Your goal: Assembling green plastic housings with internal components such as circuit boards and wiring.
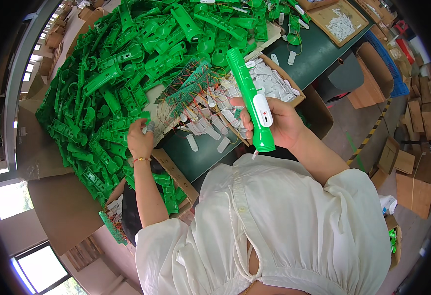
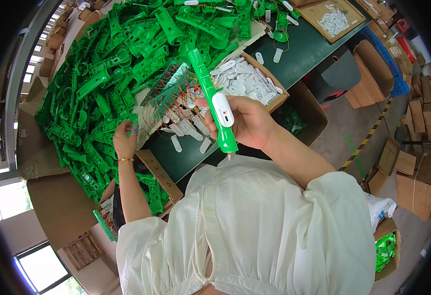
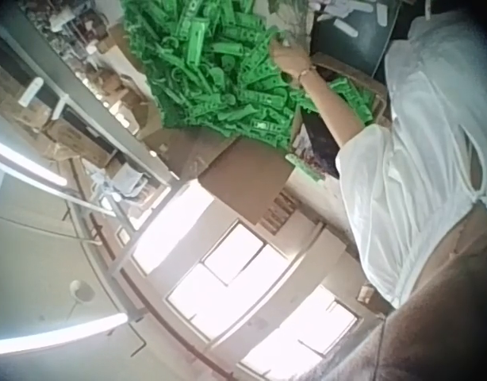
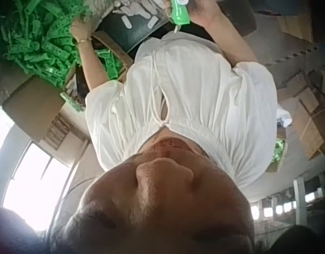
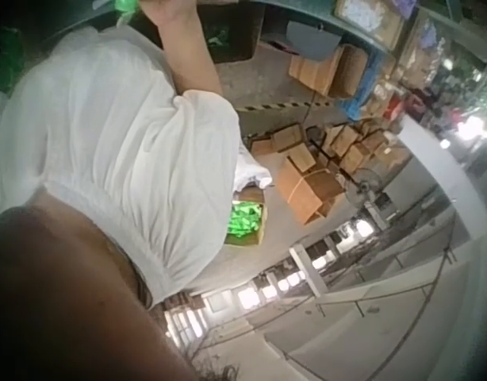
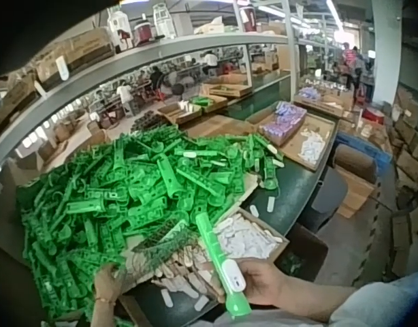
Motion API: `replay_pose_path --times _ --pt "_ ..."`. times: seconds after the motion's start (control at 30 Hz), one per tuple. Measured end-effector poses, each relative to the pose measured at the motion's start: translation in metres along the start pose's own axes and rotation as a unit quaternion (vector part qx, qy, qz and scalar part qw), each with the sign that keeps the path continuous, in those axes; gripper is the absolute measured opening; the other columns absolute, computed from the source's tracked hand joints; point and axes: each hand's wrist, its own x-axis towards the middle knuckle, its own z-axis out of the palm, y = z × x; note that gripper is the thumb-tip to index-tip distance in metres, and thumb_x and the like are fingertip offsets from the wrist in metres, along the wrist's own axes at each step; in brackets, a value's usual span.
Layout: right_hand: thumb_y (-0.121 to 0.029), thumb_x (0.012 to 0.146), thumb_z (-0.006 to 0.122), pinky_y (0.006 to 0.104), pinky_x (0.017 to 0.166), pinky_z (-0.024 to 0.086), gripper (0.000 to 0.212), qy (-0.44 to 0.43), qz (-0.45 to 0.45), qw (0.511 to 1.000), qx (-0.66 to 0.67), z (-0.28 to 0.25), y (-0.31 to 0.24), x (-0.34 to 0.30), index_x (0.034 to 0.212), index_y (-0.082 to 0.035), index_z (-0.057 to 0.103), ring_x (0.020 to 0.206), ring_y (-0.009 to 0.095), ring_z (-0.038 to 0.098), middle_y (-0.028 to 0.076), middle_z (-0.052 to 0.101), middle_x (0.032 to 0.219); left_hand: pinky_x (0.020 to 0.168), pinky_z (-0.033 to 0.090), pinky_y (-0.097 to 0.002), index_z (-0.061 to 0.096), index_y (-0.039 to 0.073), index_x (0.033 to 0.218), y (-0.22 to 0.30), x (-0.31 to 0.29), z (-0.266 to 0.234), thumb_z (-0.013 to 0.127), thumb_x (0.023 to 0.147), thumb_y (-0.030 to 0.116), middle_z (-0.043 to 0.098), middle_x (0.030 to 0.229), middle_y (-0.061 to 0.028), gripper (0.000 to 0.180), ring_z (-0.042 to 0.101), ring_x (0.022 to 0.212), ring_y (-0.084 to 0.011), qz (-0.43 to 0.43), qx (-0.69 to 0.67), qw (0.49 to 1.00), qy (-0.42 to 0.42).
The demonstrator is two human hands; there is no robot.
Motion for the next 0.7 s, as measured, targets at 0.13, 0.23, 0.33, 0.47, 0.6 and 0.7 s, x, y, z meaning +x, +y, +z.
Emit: replay_pose_path --times 0.13,0.23,0.33,0.47,0.6,0.7 --pt "-0.021 0.089 0.038 0.0367 0.071 0.053 0.049 0.003 0.009 1.000 0.020 -0.002 0.001 0.000 0.127 0.010 0.034 0.076 0.023 0.060 0.018 0.056 0.087 0.074 0.047 -0.0342 0.062 0.003 0.095 0.033 -0.006 -0.007 0.059 0.067 0.002 0.061 0.090 -0.0130 0.029 0.059 0.083 -0.0283 0.017 -0.042 0.999 0.006" --pt "-0.018 0.088 0.045 0.0358 0.073 0.048 0.043 -0.011 0.027 0.999 0.033 0.002 -0.001 0.000 0.123 0.007 0.042 0.078 0.022 0.058 0.014 0.058 0.088 0.075 0.047 -0.0310 0.062 0.003 0.096 0.061 -0.013 -0.014 0.062 0.073 0.005 0.061 0.091 -0.0116 0.022 0.060 0.084 -0.0222 0.041 -0.113 0.993 0.009" --pt "-0.014 0.089 0.047 0.0375 0.081 0.047 0.030 0.077 -0.060 0.993 -0.067 0.008 0.003 0.002 0.114 0.002 0.047 0.089 0.021 0.057 0.013 0.057 0.098 0.074 0.047 -0.0263 0.057 0.001 0.105 0.102 -0.032 -0.012 0.056 0.084 0.009 0.062 0.094 -0.0058 0.023 0.059 0.089 -0.0153 -0.017 -0.438 0.894 -0.087" --pt "-0.011 0.088 0.050 0.0378 0.083 0.047 0.030 0.099 -0.120 0.983 -0.099 0.013 0.010 0.005 0.115 0.000 0.044 0.097 0.020 0.056 0.011 0.056 0.108 0.084 0.045 -0.0291 0.035 0.002 0.131 0.162 -0.062 -0.013 0.060 0.082 0.016 0.051 0.117 -0.0140 0.056 0.055 0.102 -0.0202 0.038 -0.575 0.796 -0.186" --pt "-0.009 0.086 0.056 0.0347 0.082 0.048 0.036 0.129 -0.151 0.964 -0.178 0.021 0.020 0.004 0.117 -0.001 0.040 0.099 0.017 0.056 0.008 0.056 0.110 0.084 0.045 -0.0261 0.051 -0.001 0.120 0.179 -0.072 0.011 0.058 0.082 -0.002 0.057 0.110 -0.0087 0.039 0.054 0.100 -0.0125 -0.022 -0.656 0.745 -0.119" --pt "-0.011 0.086 0.058 0.0319 0.080 0.050 0.036 0.150 -0.148 0.960 -0.186 0.022 0.025 0.004 0.116 0.000 0.041 0.097 0.015 0.056 0.008 0.057 0.107 0.083 0.045 -0.0248 0.052 -0.001 0.119 0.169 -0.079 0.019 0.056 0.083 -0.001 0.059 0.108 -0.0080 0.036 0.054 0.098 -0.0112 -0.030 -0.679 0.721 -0.137"
